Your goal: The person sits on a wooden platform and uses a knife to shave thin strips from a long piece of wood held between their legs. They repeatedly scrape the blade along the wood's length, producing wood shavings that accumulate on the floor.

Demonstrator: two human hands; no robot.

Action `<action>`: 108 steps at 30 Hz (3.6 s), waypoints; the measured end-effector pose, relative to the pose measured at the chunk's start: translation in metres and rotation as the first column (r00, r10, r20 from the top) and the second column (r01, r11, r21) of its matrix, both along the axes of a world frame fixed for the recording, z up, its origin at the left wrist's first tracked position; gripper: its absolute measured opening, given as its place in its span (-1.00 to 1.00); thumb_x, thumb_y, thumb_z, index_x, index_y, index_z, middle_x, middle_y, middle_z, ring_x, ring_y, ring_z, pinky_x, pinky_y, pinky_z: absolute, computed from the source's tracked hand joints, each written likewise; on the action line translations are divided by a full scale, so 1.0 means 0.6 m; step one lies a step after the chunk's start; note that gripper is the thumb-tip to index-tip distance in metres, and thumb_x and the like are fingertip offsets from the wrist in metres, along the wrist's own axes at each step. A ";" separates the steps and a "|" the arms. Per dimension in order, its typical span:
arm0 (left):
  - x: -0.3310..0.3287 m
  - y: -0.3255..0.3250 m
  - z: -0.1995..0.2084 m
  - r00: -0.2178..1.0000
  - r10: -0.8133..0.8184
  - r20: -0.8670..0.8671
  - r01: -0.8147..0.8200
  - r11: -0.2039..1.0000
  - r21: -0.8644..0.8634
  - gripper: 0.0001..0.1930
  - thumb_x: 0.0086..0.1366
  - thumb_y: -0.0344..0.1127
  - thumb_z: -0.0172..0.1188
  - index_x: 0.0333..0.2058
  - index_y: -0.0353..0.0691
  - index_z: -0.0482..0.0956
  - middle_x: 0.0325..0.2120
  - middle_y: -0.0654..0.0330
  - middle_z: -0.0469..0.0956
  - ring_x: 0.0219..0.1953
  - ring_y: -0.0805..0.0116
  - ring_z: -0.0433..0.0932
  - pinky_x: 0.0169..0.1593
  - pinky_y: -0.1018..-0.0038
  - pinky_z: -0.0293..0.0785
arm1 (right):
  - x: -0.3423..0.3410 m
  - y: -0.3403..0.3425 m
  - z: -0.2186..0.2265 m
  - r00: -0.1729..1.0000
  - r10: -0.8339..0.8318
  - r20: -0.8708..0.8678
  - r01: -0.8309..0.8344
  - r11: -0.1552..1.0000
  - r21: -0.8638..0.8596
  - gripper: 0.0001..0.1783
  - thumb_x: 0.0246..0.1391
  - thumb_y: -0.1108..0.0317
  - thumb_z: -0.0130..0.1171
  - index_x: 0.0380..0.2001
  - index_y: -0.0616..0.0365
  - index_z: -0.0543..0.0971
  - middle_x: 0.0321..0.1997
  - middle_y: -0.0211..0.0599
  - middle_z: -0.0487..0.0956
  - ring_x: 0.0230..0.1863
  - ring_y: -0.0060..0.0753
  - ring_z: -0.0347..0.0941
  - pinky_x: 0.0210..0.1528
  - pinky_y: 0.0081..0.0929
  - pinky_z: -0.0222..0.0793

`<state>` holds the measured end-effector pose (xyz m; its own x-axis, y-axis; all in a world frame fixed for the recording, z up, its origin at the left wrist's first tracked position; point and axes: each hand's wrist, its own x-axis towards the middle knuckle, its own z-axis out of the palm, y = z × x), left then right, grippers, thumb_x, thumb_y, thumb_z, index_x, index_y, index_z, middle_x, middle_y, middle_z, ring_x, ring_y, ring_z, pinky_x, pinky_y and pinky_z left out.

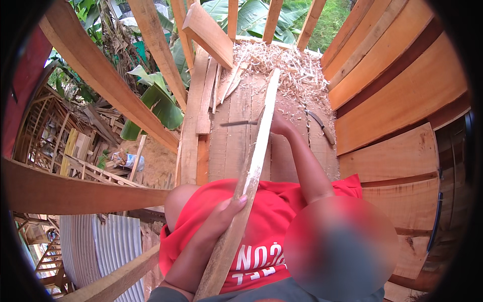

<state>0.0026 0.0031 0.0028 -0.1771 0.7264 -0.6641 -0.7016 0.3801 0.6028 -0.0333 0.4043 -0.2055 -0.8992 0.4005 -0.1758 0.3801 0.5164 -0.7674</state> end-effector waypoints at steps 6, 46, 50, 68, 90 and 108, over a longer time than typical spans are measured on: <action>-0.001 0.004 0.004 1.000 -0.004 -0.022 0.004 1.000 -0.010 -0.55 0.40 0.15 0.10 -0.24 -0.21 0.48 -0.60 0.28 0.48 -0.65 0.52 0.48 -0.57 0.58 0.40 | 0.010 -0.052 -0.019 0.994 0.008 -0.106 0.012 0.982 0.190 -0.66 -0.01 0.35 0.38 -0.14 0.21 0.68 -0.18 -0.19 0.71 -0.15 -0.34 0.62 -0.06 -0.37 0.51; -0.007 0.008 0.000 1.000 0.009 -0.006 -0.009 0.999 -0.044 -0.54 0.40 0.15 0.08 -0.25 -0.22 0.48 -0.61 0.27 0.47 -0.64 0.49 0.48 -0.56 0.56 0.41 | -0.041 0.046 -0.002 0.668 -0.740 -0.075 0.734 0.672 -0.098 -0.66 0.11 0.28 0.21 -0.06 0.16 0.63 -0.27 -0.16 0.68 -0.24 -0.26 0.63 -0.22 -0.32 0.49; 0.001 0.005 0.003 0.999 0.043 0.017 -0.043 0.999 -0.016 -0.54 0.38 0.14 0.11 -0.23 -0.22 0.47 -0.60 0.27 0.46 -0.62 0.50 0.47 -0.54 0.57 0.39 | 0.043 0.078 0.019 0.653 -0.735 0.185 0.722 0.529 -0.445 -0.68 0.27 0.08 0.14 -0.28 0.14 0.52 -0.48 -0.33 0.52 -0.63 -0.43 0.38 -0.62 -0.34 0.26; 0.055 0.036 -0.039 0.937 -0.159 -0.311 0.150 0.987 -0.053 -0.50 0.34 0.06 0.24 -0.06 -0.33 0.53 -0.38 0.22 0.57 -0.40 0.51 0.54 -0.32 0.52 0.46 | 0.241 -0.098 0.218 0.971 0.200 -0.127 -0.195 0.979 0.052 -0.80 0.22 0.29 0.20 -0.17 0.15 0.63 -0.40 -0.16 0.62 -0.38 -0.26 0.53 -0.32 -0.30 0.41; 0.059 0.076 -0.017 0.902 -0.186 -0.390 0.126 0.977 -0.174 -0.58 0.37 -0.11 0.20 -0.01 -0.36 0.52 -0.30 0.27 0.57 -0.31 0.56 0.52 -0.20 0.52 0.48 | 0.225 -0.129 0.181 0.997 -0.067 -0.035 0.074 0.790 0.608 -0.45 0.19 0.08 -0.10 -0.72 0.15 0.63 -0.62 0.00 0.60 -0.56 0.06 0.58 -0.45 -0.02 0.49; 0.053 0.079 -0.014 0.940 -0.153 -0.306 0.111 0.982 -0.150 -0.53 0.40 -0.08 0.16 0.07 -0.37 0.46 -0.34 0.22 0.57 -0.38 0.51 0.55 -0.33 0.51 0.51 | 0.201 -0.067 0.159 0.985 -0.125 -0.122 0.174 0.739 0.651 -0.45 0.19 0.09 -0.10 -0.76 0.11 0.61 -0.71 -0.02 0.55 -0.63 0.02 0.56 -0.53 -0.04 0.44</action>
